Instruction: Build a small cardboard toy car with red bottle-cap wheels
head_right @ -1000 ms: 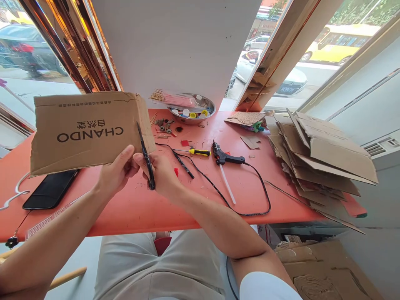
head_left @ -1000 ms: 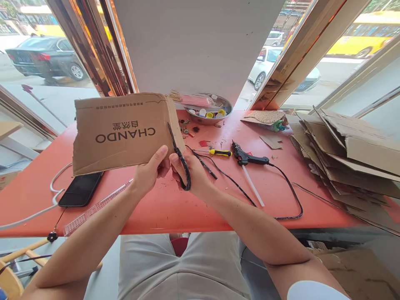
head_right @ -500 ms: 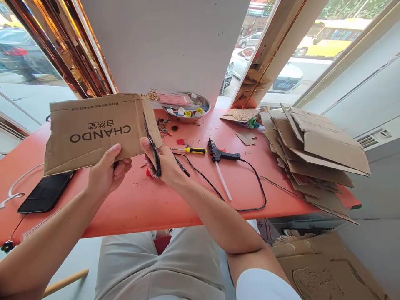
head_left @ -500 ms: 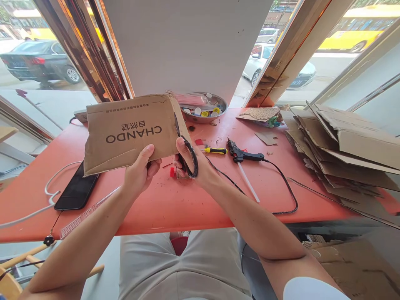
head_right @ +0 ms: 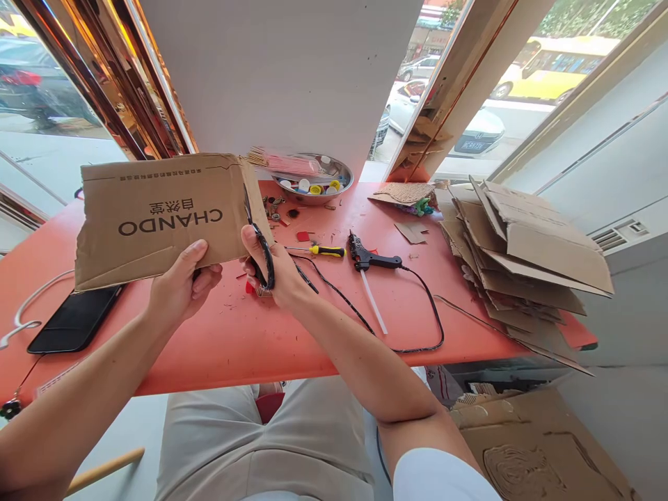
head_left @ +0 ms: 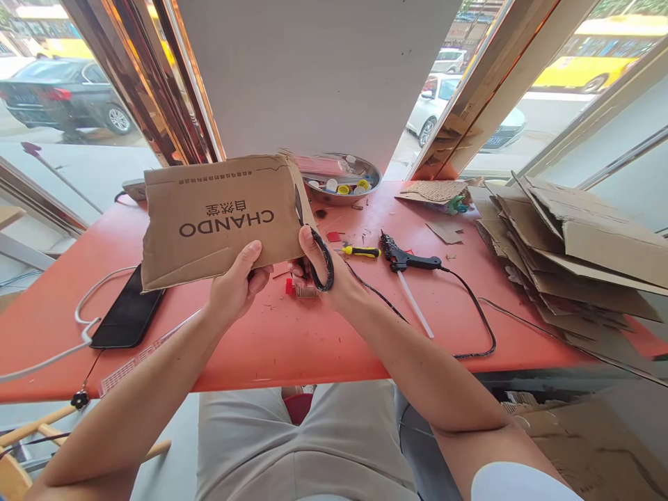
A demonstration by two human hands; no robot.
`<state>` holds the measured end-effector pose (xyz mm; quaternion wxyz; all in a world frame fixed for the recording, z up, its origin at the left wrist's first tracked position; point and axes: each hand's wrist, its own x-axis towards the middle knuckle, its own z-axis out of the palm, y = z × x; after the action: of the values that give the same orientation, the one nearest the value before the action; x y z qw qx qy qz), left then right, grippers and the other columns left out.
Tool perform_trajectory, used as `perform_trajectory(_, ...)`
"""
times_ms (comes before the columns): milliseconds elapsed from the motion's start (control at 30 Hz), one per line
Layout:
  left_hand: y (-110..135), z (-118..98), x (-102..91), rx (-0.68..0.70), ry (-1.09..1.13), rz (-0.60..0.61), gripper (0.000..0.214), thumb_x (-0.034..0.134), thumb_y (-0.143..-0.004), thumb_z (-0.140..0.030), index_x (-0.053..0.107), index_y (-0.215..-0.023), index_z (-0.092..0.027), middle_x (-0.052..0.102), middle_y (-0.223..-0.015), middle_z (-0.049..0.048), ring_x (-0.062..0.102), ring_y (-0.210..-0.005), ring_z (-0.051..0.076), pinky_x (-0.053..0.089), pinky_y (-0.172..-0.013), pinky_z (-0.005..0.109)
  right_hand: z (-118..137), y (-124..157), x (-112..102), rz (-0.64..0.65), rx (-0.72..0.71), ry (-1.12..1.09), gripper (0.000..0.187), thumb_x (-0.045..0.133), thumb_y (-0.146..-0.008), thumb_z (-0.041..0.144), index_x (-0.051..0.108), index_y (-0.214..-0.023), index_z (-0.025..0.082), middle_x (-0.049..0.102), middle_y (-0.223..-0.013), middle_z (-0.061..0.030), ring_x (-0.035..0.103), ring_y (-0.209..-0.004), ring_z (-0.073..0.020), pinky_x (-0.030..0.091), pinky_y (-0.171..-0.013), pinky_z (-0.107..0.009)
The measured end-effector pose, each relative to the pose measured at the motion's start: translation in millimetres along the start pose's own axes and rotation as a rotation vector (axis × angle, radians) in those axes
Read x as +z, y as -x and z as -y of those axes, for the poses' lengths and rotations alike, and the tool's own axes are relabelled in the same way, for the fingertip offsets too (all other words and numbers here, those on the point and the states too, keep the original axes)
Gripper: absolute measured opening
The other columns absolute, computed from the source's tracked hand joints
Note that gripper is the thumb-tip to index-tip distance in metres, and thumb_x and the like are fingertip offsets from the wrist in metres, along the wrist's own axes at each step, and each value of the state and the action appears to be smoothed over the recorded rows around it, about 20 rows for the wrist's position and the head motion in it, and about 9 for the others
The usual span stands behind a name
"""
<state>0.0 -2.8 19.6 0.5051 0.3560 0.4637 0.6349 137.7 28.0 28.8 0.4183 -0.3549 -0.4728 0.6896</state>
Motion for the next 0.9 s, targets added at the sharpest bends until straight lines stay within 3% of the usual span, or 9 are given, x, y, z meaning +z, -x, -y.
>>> perform_trajectory(133,0,6,-3.2,-0.015,-0.027,0.076,0.031,0.08,-0.072,-0.04,0.062,-0.056,-0.021,0.033,-0.03,-0.0059,0.029,-0.032,0.006,0.028,-0.04,0.019,-2,-4,-2,-0.014,-0.057,-0.031,0.072,0.085,-0.064,0.084,0.043,-0.062,0.025,0.038,-0.049,0.0084,0.034,-0.044,-0.0066,0.028,-0.034,-0.02)
perform_trajectory(333,0,8,-3.7,-0.026,-0.033,0.078,0.037,0.084,-0.068,-0.044,0.061,-0.053,-0.019,0.034,-0.031,-0.0057,0.027,-0.031,0.003,0.028,-0.04,0.018,-12,-3,-6,-0.043,-0.082,0.068,0.07,0.073,-0.08,0.082,0.039,-0.058,0.025,0.039,-0.041,0.0072,0.03,-0.035,-0.0058,0.026,-0.031,-0.022)
perform_trajectory(433,-1,7,-3.5,-0.014,-0.037,0.069,0.036,0.083,-0.069,-0.043,0.061,-0.054,-0.019,0.046,-0.037,-0.0032,0.023,-0.031,0.001,0.027,-0.039,0.019,-13,-2,-6,-0.026,-0.091,0.09,0.068,0.069,-0.085,0.08,0.039,-0.056,0.025,0.039,-0.041,0.0066,0.03,-0.034,-0.006,0.026,-0.032,-0.023)
perform_trajectory(700,2,10,-4.5,-0.046,-0.109,0.127,0.043,0.081,-0.074,-0.052,0.058,-0.055,-0.021,0.033,-0.03,-0.0049,0.024,-0.033,0.005,0.027,-0.041,0.02,-5,-5,-4,-0.043,-0.088,-0.114,0.071,0.088,-0.056,0.084,0.049,-0.069,0.026,0.046,-0.055,0.0067,0.04,-0.048,-0.0083,0.032,-0.038,-0.022)
perform_trajectory(900,1,11,-4.4,-0.067,-0.117,0.077,0.037,0.077,-0.07,-0.046,0.058,-0.05,-0.021,0.029,-0.03,-0.0055,0.025,-0.033,0.005,0.025,-0.041,0.02,-15,-9,-11,-0.037,-0.121,0.086,0.078,0.071,-0.065,0.096,0.042,-0.053,0.025,0.042,-0.041,0.0047,0.035,-0.034,-0.0068,0.027,-0.032,-0.024)
